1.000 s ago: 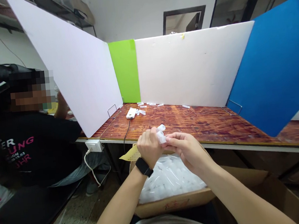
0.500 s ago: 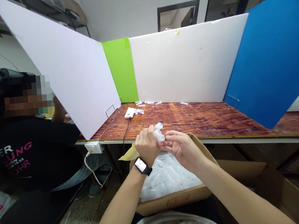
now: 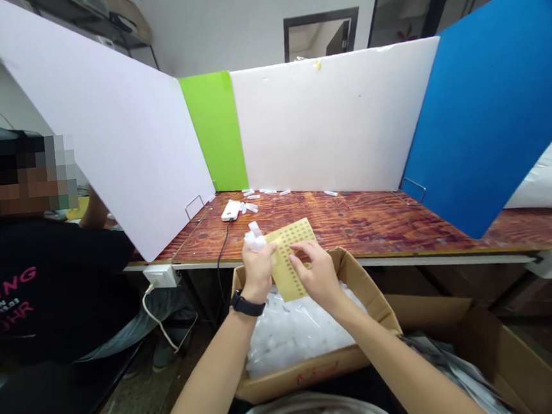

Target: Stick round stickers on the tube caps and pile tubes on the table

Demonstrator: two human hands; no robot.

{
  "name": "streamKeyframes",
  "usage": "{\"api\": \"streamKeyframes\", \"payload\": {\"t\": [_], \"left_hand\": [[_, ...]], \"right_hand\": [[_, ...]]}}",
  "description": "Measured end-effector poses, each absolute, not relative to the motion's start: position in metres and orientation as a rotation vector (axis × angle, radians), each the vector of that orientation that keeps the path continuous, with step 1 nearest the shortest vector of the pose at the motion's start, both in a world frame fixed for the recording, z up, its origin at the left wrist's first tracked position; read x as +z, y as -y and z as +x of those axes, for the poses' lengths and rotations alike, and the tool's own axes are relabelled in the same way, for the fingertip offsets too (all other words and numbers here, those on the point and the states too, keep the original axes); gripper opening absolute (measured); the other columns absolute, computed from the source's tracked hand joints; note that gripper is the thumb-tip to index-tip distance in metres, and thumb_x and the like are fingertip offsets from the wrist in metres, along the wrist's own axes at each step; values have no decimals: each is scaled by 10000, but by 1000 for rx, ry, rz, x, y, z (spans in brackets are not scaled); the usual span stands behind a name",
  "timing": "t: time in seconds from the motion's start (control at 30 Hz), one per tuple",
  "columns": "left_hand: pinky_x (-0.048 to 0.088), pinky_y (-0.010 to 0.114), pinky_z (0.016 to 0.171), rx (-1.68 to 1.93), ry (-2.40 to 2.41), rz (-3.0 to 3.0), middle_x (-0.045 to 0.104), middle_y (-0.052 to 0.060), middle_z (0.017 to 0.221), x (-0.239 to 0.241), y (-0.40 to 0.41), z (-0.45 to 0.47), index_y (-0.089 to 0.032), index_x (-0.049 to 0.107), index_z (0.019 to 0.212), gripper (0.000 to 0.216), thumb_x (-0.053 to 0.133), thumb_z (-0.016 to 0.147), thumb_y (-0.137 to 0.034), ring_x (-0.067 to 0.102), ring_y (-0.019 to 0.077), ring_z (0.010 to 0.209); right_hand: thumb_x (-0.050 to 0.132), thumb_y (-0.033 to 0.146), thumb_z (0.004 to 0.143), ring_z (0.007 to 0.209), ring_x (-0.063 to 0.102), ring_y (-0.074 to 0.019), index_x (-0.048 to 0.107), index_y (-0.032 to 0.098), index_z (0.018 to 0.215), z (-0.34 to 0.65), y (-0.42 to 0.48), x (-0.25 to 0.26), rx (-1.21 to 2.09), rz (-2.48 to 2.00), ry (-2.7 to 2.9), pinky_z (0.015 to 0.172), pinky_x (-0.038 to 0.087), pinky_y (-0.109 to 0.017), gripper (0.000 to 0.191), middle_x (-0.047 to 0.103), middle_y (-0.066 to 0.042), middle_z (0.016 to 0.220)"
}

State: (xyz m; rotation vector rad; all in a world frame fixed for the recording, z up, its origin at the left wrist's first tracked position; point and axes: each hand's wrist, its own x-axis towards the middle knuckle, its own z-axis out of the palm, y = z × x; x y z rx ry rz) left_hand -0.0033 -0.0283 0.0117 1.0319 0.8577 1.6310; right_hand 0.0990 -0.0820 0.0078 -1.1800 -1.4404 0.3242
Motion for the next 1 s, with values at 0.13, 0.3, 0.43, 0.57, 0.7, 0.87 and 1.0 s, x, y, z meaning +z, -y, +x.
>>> {"api": "streamKeyframes", "payload": {"t": [0.13,0.3,0.43,0.57,0.7,0.87,1.0], "left_hand": [[467,264,600,1557,-760,871,599,-4,696,10,30,0,-129,520,813,356,669,490,-132,577,124,597],[454,247,552,1518,-758,850,602,2,679,7,34,5,-121,521,755,295,651,490,-125,568,118,559],[455,239,557,1566,-785,841,585,-24,640,7,37,8,-132,505,745,287,636,491,-101,565,108,554],[462,238,577,1612,-798,875,591,-29,654,7,41,10,-138,509,763,294,628,499,-88,571,105,572],[459,236,563,1601,-814,878,595,-18,668,4,40,11,-130,507,746,268,627,508,-98,567,104,566],[438,208,518,1614,-874,857,560,-44,605,4,40,12,-134,488,714,256,631,504,-101,538,83,520],[434,199,502,1628,-873,874,562,-45,594,5,41,14,-136,493,709,244,625,508,-97,541,83,510]], "right_hand": [[485,213,780,781,546,-196,605,167,917,100,73,2,133,-1303,1551,722,445,-334,188,561,-84,901],[487,206,786,779,540,-187,611,180,853,100,70,4,100,-1358,1578,711,426,-311,144,566,-67,867],[492,193,775,734,535,-182,603,178,755,97,71,3,71,-1393,1536,670,413,-303,115,572,-58,798],[482,162,760,712,534,-176,575,184,688,96,70,0,87,-1377,1493,658,406,-297,120,574,-47,752],[506,175,740,671,532,-172,552,183,658,97,68,0,161,-1362,1465,635,410,-294,95,568,-37,703],[504,177,740,700,533,-178,568,176,738,95,69,0,146,-1371,1423,658,419,-304,64,569,-59,777],[475,174,754,706,541,-182,579,181,694,94,69,-3,173,-1400,1440,669,417,-315,120,580,-57,758]]}}
